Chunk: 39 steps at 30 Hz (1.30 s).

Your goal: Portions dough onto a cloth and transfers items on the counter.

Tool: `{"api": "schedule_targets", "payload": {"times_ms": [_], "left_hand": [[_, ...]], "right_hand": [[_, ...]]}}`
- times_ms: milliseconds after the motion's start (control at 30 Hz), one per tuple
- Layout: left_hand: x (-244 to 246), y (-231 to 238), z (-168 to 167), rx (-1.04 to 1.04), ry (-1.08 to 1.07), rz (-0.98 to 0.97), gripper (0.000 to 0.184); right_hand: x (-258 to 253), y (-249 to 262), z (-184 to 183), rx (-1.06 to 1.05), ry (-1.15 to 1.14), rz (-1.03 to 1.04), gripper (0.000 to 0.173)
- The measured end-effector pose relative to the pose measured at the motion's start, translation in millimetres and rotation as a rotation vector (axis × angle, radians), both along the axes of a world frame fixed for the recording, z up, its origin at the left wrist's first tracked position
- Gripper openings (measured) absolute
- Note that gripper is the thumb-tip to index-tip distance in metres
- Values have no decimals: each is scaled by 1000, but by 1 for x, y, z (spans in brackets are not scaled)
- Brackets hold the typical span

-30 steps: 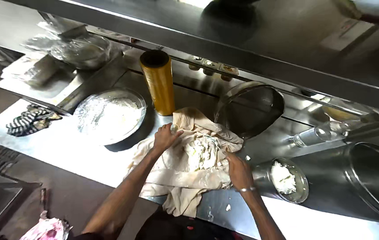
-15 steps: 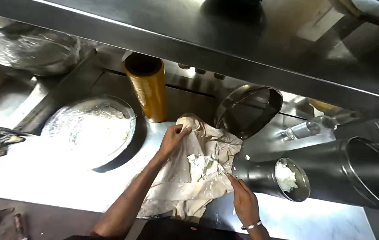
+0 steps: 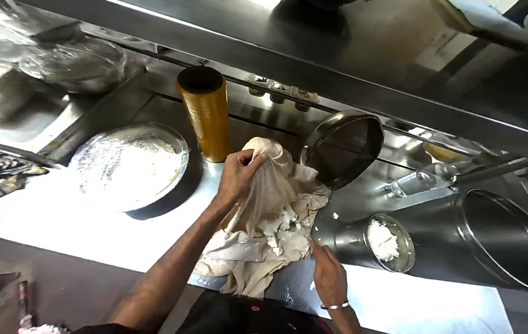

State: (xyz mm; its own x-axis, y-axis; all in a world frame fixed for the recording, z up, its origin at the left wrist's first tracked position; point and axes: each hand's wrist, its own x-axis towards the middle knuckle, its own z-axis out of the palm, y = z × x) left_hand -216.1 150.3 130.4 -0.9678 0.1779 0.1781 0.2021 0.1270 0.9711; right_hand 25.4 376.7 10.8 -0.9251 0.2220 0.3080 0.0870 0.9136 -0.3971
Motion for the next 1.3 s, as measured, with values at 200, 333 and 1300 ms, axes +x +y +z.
{"api": "schedule_targets", "payload": {"times_ms": [200, 333, 1300], "left_hand": [[16, 9, 9, -47, 41, 38, 23], [26, 17, 19, -60, 77, 35, 23], [49, 112, 46, 74, 2, -187, 22]], "right_hand": [[-28, 6, 5, -175, -241, -128, 40], [-28, -9, -5, -319, -353, -101, 41], [9, -6, 1, -693, -532, 12, 38]]}}
